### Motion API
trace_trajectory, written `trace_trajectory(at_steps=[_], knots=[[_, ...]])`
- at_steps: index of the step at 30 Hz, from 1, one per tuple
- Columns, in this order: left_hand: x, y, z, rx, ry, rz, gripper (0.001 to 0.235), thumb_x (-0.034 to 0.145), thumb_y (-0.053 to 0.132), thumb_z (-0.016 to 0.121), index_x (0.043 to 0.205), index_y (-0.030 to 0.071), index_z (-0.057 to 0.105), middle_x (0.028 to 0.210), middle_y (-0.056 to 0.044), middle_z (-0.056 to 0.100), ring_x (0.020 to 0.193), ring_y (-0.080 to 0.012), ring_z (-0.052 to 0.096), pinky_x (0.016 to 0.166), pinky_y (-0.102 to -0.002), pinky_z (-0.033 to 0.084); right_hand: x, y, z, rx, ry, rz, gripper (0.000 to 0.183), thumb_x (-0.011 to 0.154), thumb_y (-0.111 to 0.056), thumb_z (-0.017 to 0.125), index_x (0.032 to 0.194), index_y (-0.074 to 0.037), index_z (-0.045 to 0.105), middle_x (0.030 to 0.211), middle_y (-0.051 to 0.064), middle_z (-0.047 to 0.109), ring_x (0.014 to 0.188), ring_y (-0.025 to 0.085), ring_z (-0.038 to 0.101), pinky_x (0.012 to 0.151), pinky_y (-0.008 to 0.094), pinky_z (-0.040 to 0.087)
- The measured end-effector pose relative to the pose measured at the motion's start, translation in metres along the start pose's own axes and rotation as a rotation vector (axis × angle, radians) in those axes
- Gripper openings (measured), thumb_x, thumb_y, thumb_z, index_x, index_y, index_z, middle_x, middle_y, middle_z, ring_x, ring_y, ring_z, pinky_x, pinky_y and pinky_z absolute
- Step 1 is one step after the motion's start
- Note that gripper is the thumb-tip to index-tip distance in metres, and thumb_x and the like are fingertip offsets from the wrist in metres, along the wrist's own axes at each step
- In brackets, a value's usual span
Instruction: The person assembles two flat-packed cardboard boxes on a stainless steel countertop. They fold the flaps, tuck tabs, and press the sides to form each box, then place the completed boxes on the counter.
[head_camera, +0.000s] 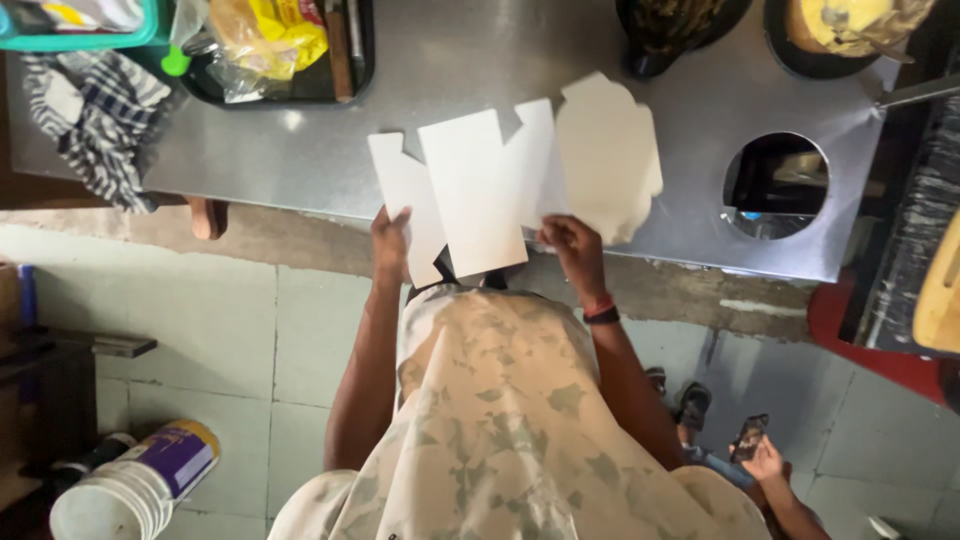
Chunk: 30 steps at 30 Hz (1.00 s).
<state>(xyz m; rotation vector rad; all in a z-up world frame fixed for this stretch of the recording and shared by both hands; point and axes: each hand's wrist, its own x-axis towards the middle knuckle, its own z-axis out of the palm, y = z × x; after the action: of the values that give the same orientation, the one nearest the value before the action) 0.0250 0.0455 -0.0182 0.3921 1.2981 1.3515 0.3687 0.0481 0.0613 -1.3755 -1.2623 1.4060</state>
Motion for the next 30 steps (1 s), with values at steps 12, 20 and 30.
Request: trace_trajectory(at_steps=[12,20,30], knots=[[-0.028,-0.019,0.04,-0.504,0.147,-0.44,0.034,0.106,0.024,0.054,0.135,0.008,0.051,0.12,-0.013,0.068,0.109,-0.0299,0.066,0.092,-0.048,0.057,-0.014,-0.007,0.063,0.165,-0.26,0.657,0.039,0.092,-0.041,0.066,0.113,-0.009,0.07,0.094,0.003,0.079,0.082,0.012,0.078,0.07,0.024,0.063],[-0.062,0.054,0.068,1.08,-0.84,-0.205,0.035,0.106,0.039,0.055,0.119,0.008,0.068,0.107,-0.014,0.079,0.103,-0.0287,0.075,0.088,-0.041,0.058,0.021,0.016,0.04,0.074,0.177,0.407,0.026,0.092,-0.017,0.074,0.113,-0.004,0.067,0.096,0.007,0.071,0.076,0.012,0.069,0.064,0.026,0.057],[0.016,0.048,0.121,1.6,-0.909,0.737,0.111,0.075,0.057,0.081,0.164,0.021,0.025,0.173,-0.009,0.01,0.159,-0.0372,0.005,0.125,-0.066,0.005,0.053,0.023,0.054,0.004,0.49,0.237,0.022,0.087,-0.008,0.08,0.107,0.0,0.072,0.085,0.004,0.07,0.072,0.012,0.065,0.064,0.029,0.054]])
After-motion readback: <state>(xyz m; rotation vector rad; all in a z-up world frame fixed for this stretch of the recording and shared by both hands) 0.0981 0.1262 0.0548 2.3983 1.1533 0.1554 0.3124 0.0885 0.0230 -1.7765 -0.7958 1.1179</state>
